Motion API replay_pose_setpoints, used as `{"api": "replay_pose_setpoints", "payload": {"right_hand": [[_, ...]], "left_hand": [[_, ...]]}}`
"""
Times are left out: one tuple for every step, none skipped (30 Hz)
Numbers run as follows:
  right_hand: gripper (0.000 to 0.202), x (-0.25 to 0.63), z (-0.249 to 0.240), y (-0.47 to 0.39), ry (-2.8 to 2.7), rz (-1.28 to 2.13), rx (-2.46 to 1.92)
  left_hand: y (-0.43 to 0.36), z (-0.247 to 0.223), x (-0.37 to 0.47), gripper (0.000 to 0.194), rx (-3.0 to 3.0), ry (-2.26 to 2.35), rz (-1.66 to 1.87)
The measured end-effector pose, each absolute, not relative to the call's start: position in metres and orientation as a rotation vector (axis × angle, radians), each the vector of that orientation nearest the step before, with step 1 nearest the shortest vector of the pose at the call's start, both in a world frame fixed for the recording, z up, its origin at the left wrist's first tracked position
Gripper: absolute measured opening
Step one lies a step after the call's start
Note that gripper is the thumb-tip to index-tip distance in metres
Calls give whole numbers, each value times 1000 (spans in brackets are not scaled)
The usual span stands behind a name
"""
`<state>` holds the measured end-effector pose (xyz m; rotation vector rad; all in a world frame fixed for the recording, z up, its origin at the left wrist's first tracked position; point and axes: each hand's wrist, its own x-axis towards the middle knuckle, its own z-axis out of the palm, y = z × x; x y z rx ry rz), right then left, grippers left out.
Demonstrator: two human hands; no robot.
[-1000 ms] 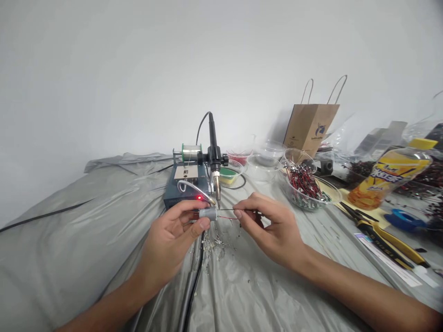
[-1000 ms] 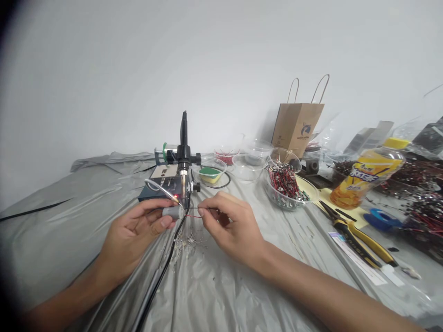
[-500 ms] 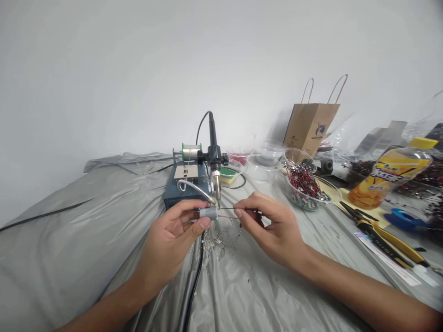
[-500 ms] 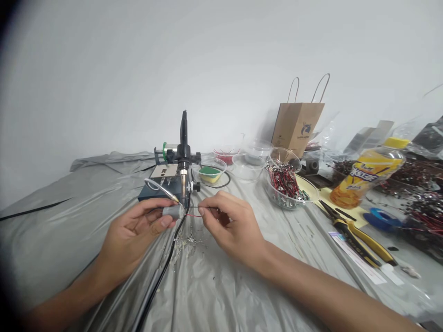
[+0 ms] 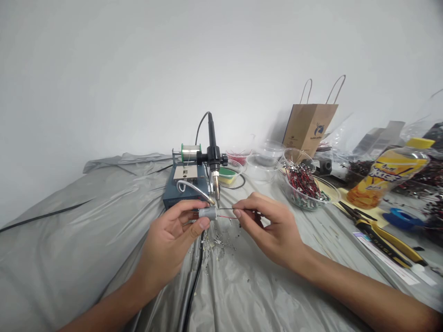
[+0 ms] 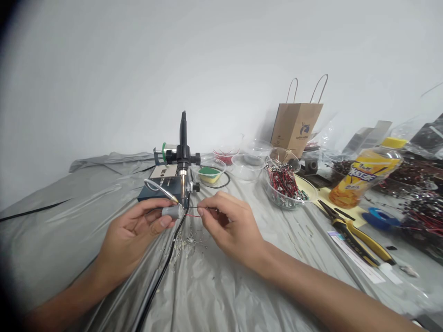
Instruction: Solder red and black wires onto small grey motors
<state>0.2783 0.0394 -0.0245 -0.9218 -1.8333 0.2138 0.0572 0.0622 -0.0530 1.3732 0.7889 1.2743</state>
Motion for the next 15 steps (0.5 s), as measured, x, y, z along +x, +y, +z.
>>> {"api": "replay_pose_setpoints", "payload": {"right_hand": [[9,278,-24,40,-1837,211,-922],[9,278,-24,40,-1839,210,-923],[9,278,-24,40,-1840,209,-923],[9,277,-24,40,-1840,207,-920],[9,277,-24,39,-1839,204,-915],[9,277,-23,39,-1838,204,-912],[9,277,-23,39,-1837,203,-909],[9,277,-23,39,-1837,203,-909],[9,277,-23,39,-1837,201,-910],[9,277,-23,39,-1838,202,-913],[9,277,-23,39,-1839,203,-914],[9,277,-23,40,-1840,202,-914],[9,278,-23,40,-1841,200,-912],[9,278,-23,40,-1843,200,-910],[9,278,-23,40,-1844,199,-908]], "left_hand": [[62,-53,57,29,1378,792,1276],[62,-54,57,28,1382,792,1273],[62,-54,57,28,1384,794,1268],[62,-55,57,28,1388,793,1264],[63,-55,57,28,1392,789,1267],[63,-55,57,27,1397,784,1269],[63,-55,57,27,1401,780,1274],[63,-55,57,27,1403,777,1279],[63,-55,57,27,1405,776,1285],[64,-55,57,27,1407,775,1285],[64,-55,57,27,1408,774,1285],[64,-55,57,26,1408,772,1284],[64,-56,57,26,1405,768,1287],[64,-56,57,26,1403,764,1286],[64,-57,57,26,1402,761,1286]]}}
